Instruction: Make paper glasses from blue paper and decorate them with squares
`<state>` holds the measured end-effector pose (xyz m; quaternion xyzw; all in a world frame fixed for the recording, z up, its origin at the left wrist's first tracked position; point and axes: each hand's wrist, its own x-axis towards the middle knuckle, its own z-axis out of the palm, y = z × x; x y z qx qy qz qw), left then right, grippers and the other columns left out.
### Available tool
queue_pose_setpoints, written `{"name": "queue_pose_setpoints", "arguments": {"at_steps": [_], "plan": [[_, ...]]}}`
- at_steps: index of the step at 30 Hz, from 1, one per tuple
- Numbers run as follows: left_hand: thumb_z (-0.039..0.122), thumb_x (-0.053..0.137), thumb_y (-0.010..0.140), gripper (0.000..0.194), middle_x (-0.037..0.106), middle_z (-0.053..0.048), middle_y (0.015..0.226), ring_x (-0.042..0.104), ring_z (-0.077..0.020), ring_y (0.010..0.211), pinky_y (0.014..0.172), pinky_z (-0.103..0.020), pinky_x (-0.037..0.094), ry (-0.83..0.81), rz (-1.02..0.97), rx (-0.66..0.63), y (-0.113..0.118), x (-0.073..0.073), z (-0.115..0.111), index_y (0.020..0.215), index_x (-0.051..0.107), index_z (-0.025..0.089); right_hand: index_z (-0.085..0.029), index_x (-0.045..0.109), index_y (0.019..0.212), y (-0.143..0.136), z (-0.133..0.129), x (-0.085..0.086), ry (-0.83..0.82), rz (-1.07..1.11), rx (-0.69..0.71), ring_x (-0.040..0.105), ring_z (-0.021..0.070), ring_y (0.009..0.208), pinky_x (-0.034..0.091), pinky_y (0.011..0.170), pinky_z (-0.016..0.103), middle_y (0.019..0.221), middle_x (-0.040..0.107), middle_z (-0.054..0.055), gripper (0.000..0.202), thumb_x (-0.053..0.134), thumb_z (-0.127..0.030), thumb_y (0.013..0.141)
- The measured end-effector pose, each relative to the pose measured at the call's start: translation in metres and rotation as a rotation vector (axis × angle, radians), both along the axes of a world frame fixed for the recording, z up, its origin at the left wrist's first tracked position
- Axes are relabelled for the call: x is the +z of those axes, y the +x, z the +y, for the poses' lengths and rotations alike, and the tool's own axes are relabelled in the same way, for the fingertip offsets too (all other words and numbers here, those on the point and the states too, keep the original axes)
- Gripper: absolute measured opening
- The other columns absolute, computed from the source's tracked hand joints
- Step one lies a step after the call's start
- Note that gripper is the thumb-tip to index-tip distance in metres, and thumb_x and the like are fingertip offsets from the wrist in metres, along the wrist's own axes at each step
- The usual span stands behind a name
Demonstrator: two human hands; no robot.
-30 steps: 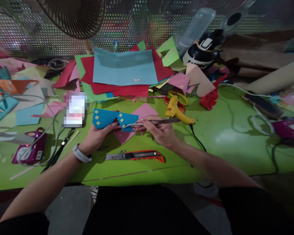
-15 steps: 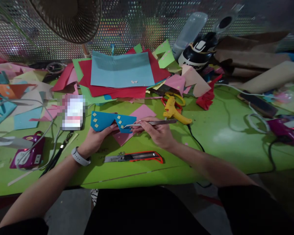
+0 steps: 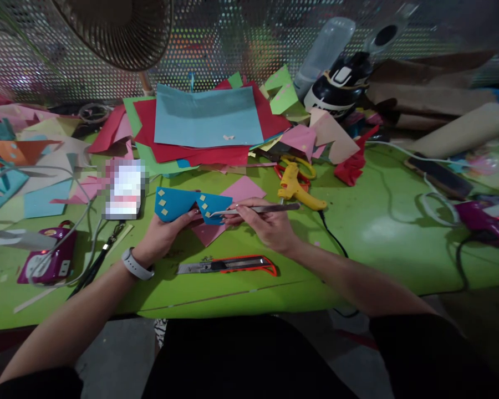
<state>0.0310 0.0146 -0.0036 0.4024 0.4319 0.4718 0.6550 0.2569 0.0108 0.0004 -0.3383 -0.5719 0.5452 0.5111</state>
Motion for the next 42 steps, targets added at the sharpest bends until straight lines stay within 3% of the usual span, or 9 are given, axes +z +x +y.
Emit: {"name": "queue_pose_setpoints", "arguments": {"at_steps": [10,14,21,25,30,35,38,42], "plan": [[0.031,0.087,0.071,0.041,0.076,-0.009,0.114,0.071,-0.0293,0.107,0.101,-0.046,0.059,-0.076,-0.013,0.042,0.000,0.006,0.001,0.107,0.073,0.017,-0.020,0.064,0.093,0.003,0.000,0.007,-0.044,-0.026,-0.044,0.077,0.0179,0.065,0.066,0.061,0.030,0.080,0.078,0.003,0.026,0.070,-0.045,0.089],[0.029,0.087,0.071,0.037,0.076,-0.009,0.113,0.071,-0.0297,0.108,0.098,-0.046,0.060,-0.087,-0.054,0.034,0.000,0.004,0.001,0.103,0.073,0.017,-0.021,0.058,0.102,0.004,0.001,0.009,-0.108,-0.026,-0.046,0.076,0.0174,0.064,0.058,0.050,0.024,0.080,0.079,0.003,0.029,0.067,-0.046,0.091],[0.030,0.086,0.073,0.035,0.075,-0.010,0.113,0.070,-0.0305,0.108,0.097,-0.046,0.059,-0.098,-0.051,0.004,-0.002,0.003,-0.001,0.103,0.073,0.017,-0.023,0.054,0.098,0.004,0.002,0.000,-0.127,-0.048,-0.046,0.076,0.0181,0.063,0.045,0.040,0.021,0.071,0.076,0.000,0.030,0.066,-0.050,0.091],[0.029,0.085,0.073,0.035,0.075,-0.010,0.112,0.071,-0.0299,0.106,0.096,-0.047,0.060,-0.110,-0.048,0.001,-0.003,0.001,-0.001,0.104,0.072,0.017,-0.022,0.055,0.095,0.003,0.001,0.003,-0.118,-0.098,-0.026,0.074,0.0172,0.057,0.040,0.037,0.020,0.062,0.073,-0.002,0.033,0.065,-0.053,0.090],[0.030,0.087,0.071,0.040,0.076,-0.009,0.111,0.071,-0.0292,0.105,0.094,-0.046,0.061,-0.106,-0.073,-0.013,-0.003,-0.001,-0.001,0.106,0.072,0.018,-0.022,0.056,0.093,0.001,-0.001,0.007,-0.084,-0.067,-0.025,0.072,0.0168,0.054,0.040,0.037,0.020,0.059,0.073,-0.001,0.033,0.066,-0.053,0.090],[0.028,0.087,0.071,0.037,0.076,-0.008,0.107,0.072,-0.0282,0.104,0.095,-0.045,0.061,-0.126,-0.074,-0.012,-0.004,0.002,-0.001,0.102,0.072,0.017,-0.023,0.059,0.093,0.002,0.001,-0.001,-0.079,-0.040,-0.003,0.071,0.0156,0.053,0.041,0.037,0.021,0.064,0.074,-0.001,0.025,0.066,-0.048,0.092],[0.028,0.086,0.072,0.034,0.076,-0.010,0.108,0.071,-0.0309,0.108,0.096,-0.049,0.060,-0.106,-0.072,-0.017,-0.004,0.001,-0.001,0.101,0.071,0.016,-0.026,0.062,0.098,0.007,0.003,-0.001,0.003,-0.017,-0.064,0.072,0.0161,0.057,0.049,0.043,0.025,0.077,0.077,-0.001,0.020,0.062,-0.046,0.095],[0.028,0.086,0.072,0.036,0.076,-0.011,0.108,0.071,-0.0326,0.109,0.097,-0.050,0.059,-0.099,-0.087,-0.042,-0.004,0.001,-0.002,0.103,0.072,0.016,-0.032,0.066,0.104,0.011,0.005,0.007,0.232,-0.115,-0.248,0.076,0.0214,0.090,0.062,0.079,0.042,0.098,0.078,0.001,0.015,0.060,-0.043,0.098]]}}
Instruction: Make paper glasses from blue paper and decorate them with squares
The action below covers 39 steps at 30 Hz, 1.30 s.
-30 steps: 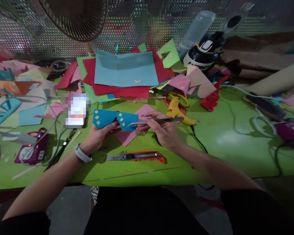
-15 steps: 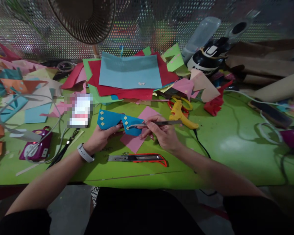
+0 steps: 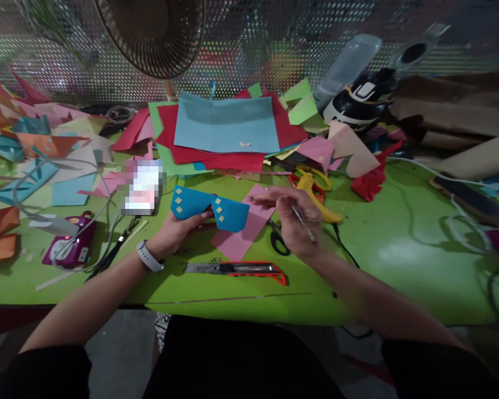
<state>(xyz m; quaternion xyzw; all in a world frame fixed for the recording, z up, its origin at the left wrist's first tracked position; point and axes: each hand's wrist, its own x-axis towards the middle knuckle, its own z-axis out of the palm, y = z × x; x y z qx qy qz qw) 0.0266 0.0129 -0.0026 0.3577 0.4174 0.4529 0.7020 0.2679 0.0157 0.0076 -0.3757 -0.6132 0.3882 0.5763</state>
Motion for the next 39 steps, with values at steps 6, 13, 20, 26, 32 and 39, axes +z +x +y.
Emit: {"name": "queue_pose_setpoints", "arguments": {"at_steps": [6,13,20,26,32,39], "plan": [[0.029,0.086,0.073,0.043,0.074,-0.012,0.117,0.069,-0.0330,0.113,0.100,-0.047,0.057,0.027,0.014,-0.068,0.003,0.003,-0.003,0.113,0.073,0.017,-0.029,0.063,0.109,-0.004,0.002,-0.009,0.011,-0.225,0.141,0.071,0.0224,0.100,0.061,0.087,0.042,0.104,0.073,0.004,0.031,0.079,-0.038,0.084],[0.020,0.086,0.071,0.051,0.072,-0.012,0.122,0.072,-0.0272,0.108,0.098,-0.043,0.057,0.073,-0.074,-0.198,0.005,0.004,0.001,0.118,0.068,0.019,-0.028,0.065,0.105,-0.010,0.005,-0.018,-0.052,-0.169,0.030,0.067,0.0180,0.091,0.059,0.082,0.034,0.095,0.067,0.001,0.028,0.077,-0.041,0.083],[0.025,0.089,0.069,0.034,0.075,-0.008,0.101,0.073,-0.0221,0.092,0.090,-0.039,0.061,0.091,0.018,-0.074,0.008,0.000,-0.002,0.096,0.071,0.015,-0.026,0.065,0.102,-0.015,0.003,-0.013,-0.025,-0.208,0.026,0.066,0.0171,0.085,0.056,0.078,0.032,0.088,0.066,0.000,0.030,0.077,-0.044,0.082],[0.027,0.088,0.068,0.039,0.074,-0.008,0.100,0.073,-0.0242,0.094,0.088,-0.040,0.061,0.145,0.047,-0.038,0.008,0.002,-0.004,0.100,0.069,0.016,-0.024,0.065,0.102,-0.020,-0.001,-0.009,-0.004,-0.217,0.031,0.065,0.0174,0.084,0.055,0.077,0.032,0.088,0.066,0.001,0.032,0.077,-0.047,0.082],[0.021,0.086,0.069,0.052,0.069,-0.011,0.127,0.061,-0.0310,0.127,0.105,-0.044,0.052,0.257,-0.063,-0.208,0.002,0.011,0.000,0.117,0.069,0.020,-0.025,0.065,0.103,-0.010,0.007,-0.001,0.000,-0.202,0.008,0.064,0.0178,0.082,0.056,0.075,0.032,0.085,0.065,0.001,0.034,0.078,-0.046,0.080],[0.026,0.082,0.071,0.047,0.072,-0.004,0.114,0.070,-0.0224,0.108,0.102,-0.046,0.056,0.199,-0.120,0.026,-0.014,0.007,0.013,0.115,0.066,0.024,-0.023,0.066,0.104,0.016,0.022,0.012,0.068,-0.301,0.062,0.065,0.0187,0.084,0.055,0.076,0.033,0.090,0.068,0.002,0.032,0.077,-0.042,0.080]]}}
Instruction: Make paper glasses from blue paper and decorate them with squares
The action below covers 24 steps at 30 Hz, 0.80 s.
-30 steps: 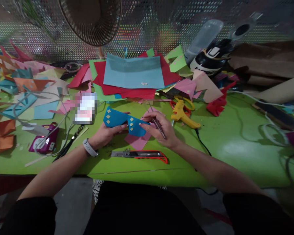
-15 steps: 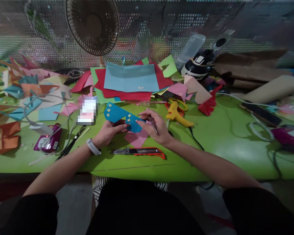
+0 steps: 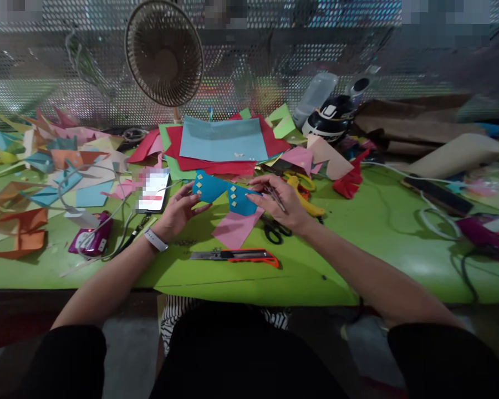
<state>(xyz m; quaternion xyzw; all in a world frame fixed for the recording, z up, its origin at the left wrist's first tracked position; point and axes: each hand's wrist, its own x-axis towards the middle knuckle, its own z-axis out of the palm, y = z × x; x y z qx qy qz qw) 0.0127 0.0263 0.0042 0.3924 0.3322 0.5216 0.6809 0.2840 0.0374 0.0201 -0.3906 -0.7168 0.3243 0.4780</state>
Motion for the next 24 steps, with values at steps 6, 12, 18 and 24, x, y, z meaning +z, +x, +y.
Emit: {"name": "queue_pose_setpoints", "arguments": {"at_steps": [6,12,18,24], "plan": [[0.018,0.089,0.065,0.050,0.074,-0.001,0.100,0.072,-0.0160,0.090,0.086,-0.032,0.061,0.003,0.126,0.012,-0.002,0.007,0.002,0.109,0.064,0.021,-0.023,0.067,0.105,0.000,0.010,0.009,0.102,-0.181,0.147,0.069,0.0214,0.086,0.056,0.077,0.036,0.093,0.073,0.005,0.024,0.070,-0.035,0.085],[0.017,0.089,0.065,0.041,0.071,0.004,0.086,0.072,-0.0117,0.084,0.083,-0.026,0.060,0.028,0.028,0.212,-0.015,0.006,0.016,0.093,0.059,0.021,-0.022,0.064,0.119,0.006,0.016,0.018,0.283,-0.324,-0.106,0.073,0.0248,0.091,0.056,0.082,0.040,0.101,0.076,0.008,0.028,0.054,-0.034,0.095],[0.013,0.087,0.065,0.045,0.072,0.005,0.087,0.071,-0.0107,0.083,0.079,-0.025,0.060,0.010,-0.042,0.303,-0.016,0.004,0.021,0.100,0.061,0.023,-0.024,0.067,0.129,0.011,0.027,0.003,0.178,-0.784,-0.083,0.072,0.0290,0.099,0.055,0.080,0.039,0.109,0.077,0.009,0.041,0.050,-0.016,0.092],[0.013,0.086,0.065,0.043,0.071,0.006,0.087,0.071,-0.0106,0.085,0.083,-0.027,0.058,-0.005,-0.049,0.323,-0.012,0.003,0.017,0.099,0.062,0.023,-0.020,0.058,0.143,0.004,0.036,-0.001,0.112,-0.837,-0.118,0.070,0.0329,0.105,0.054,0.090,0.050,0.121,0.073,0.014,0.057,0.047,-0.009,0.088]]}}
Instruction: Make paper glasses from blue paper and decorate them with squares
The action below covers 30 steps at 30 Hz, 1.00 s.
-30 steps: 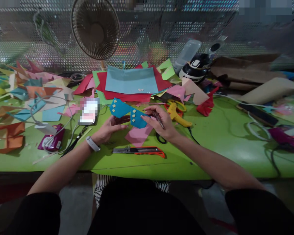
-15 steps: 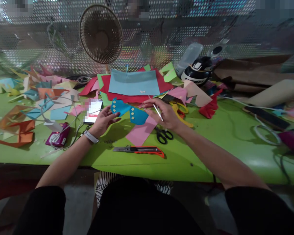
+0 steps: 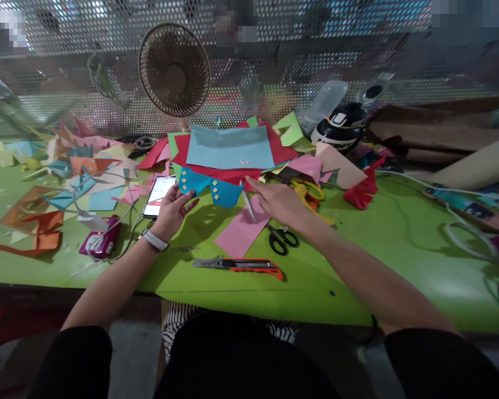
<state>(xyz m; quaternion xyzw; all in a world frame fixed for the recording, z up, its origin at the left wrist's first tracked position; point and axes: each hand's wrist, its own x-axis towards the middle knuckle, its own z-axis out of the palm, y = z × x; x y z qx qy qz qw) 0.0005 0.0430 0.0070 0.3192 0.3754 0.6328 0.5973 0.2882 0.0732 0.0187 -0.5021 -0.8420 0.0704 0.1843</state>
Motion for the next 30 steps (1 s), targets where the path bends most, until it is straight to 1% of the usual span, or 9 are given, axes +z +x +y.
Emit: {"name": "queue_pose_setpoints", "arguments": {"at_steps": [4,7,10,12,15,21,23,26,30], "plan": [[0.015,0.087,0.065,0.041,0.070,0.005,0.091,0.070,-0.0108,0.087,0.085,-0.028,0.058,-0.004,0.004,-0.028,0.003,-0.001,-0.002,0.098,0.063,0.022,-0.021,0.068,0.127,-0.002,-0.006,0.003,-0.016,0.414,0.081,0.067,0.0276,0.112,0.053,0.098,0.046,0.123,0.072,0.011,0.041,0.046,-0.023,0.092],[0.015,0.087,0.065,0.041,0.071,0.004,0.093,0.069,-0.0107,0.088,0.085,-0.028,0.058,-0.019,0.008,-0.039,0.007,-0.002,-0.005,0.097,0.064,0.022,-0.022,0.071,0.115,-0.010,-0.013,0.006,-0.073,0.562,0.170,0.060,0.0288,0.124,0.048,0.105,0.049,0.132,0.066,0.011,0.032,0.052,-0.035,0.092],[0.016,0.087,0.066,0.042,0.071,0.003,0.094,0.069,-0.0111,0.087,0.084,-0.028,0.059,-0.039,0.022,-0.070,0.010,-0.002,-0.008,0.100,0.064,0.023,-0.023,0.072,0.102,-0.020,-0.019,0.007,-0.128,0.584,0.161,0.061,0.0306,0.120,0.047,0.104,0.050,0.129,0.067,0.011,0.029,0.065,-0.045,0.086],[0.017,0.087,0.067,0.043,0.071,0.003,0.097,0.069,-0.0123,0.088,0.084,-0.029,0.059,-0.039,0.043,-0.106,0.012,-0.001,-0.011,0.103,0.064,0.023,-0.023,0.071,0.092,-0.022,-0.019,0.008,-0.221,0.614,0.128,0.066,0.0282,0.104,0.052,0.094,0.046,0.111,0.072,0.009,0.026,0.065,-0.047,0.086],[0.022,0.087,0.067,0.042,0.071,0.002,0.099,0.069,-0.0148,0.090,0.085,-0.033,0.059,-0.038,0.071,-0.140,0.012,0.001,-0.011,0.101,0.063,0.023,-0.022,0.068,0.086,-0.018,-0.017,0.011,-0.377,0.658,0.119,0.065,0.0227,0.082,0.052,0.080,0.039,0.087,0.070,0.005,0.027,0.065,-0.049,0.085],[0.056,0.078,0.073,0.045,0.070,0.001,0.093,0.069,-0.0173,0.084,0.075,-0.032,0.058,-0.057,0.167,-0.148,0.008,0.000,-0.006,0.102,0.064,0.024,-0.020,0.064,0.083,-0.009,-0.012,0.013,-0.622,0.637,0.219,0.058,0.0173,0.072,0.046,0.066,0.031,0.077,0.065,0.002,0.028,0.069,-0.046,0.076],[0.058,0.079,0.074,0.042,0.068,0.000,0.086,0.065,-0.0145,0.076,0.069,-0.027,0.054,-0.014,0.270,-0.127,0.008,-0.003,-0.006,0.093,0.067,0.022,-0.019,0.064,0.083,-0.009,-0.013,0.013,-0.643,0.606,0.212,0.056,0.0161,0.070,0.044,0.065,0.030,0.077,0.064,0.002,0.025,0.067,-0.043,0.075],[0.051,0.083,0.075,0.037,0.060,0.002,0.072,0.055,-0.0093,0.063,0.059,-0.022,0.046,0.055,0.394,-0.082,0.010,-0.007,-0.008,0.076,0.067,0.018,-0.019,0.064,0.082,-0.012,-0.016,0.016,-0.622,0.530,0.212,0.055,0.0158,0.069,0.043,0.066,0.030,0.076,0.064,0.002,0.023,0.064,-0.040,0.073],[0.052,0.079,0.079,0.041,0.052,0.003,0.063,0.046,-0.0077,0.057,0.054,-0.021,0.038,0.181,0.464,-0.063,0.016,-0.008,-0.012,0.066,0.063,0.017,-0.018,0.066,0.085,-0.022,-0.021,0.026,-0.558,0.439,0.219,0.056,0.0168,0.072,0.041,0.066,0.030,0.079,0.065,0.004,0.030,0.061,-0.047,0.080]]}}
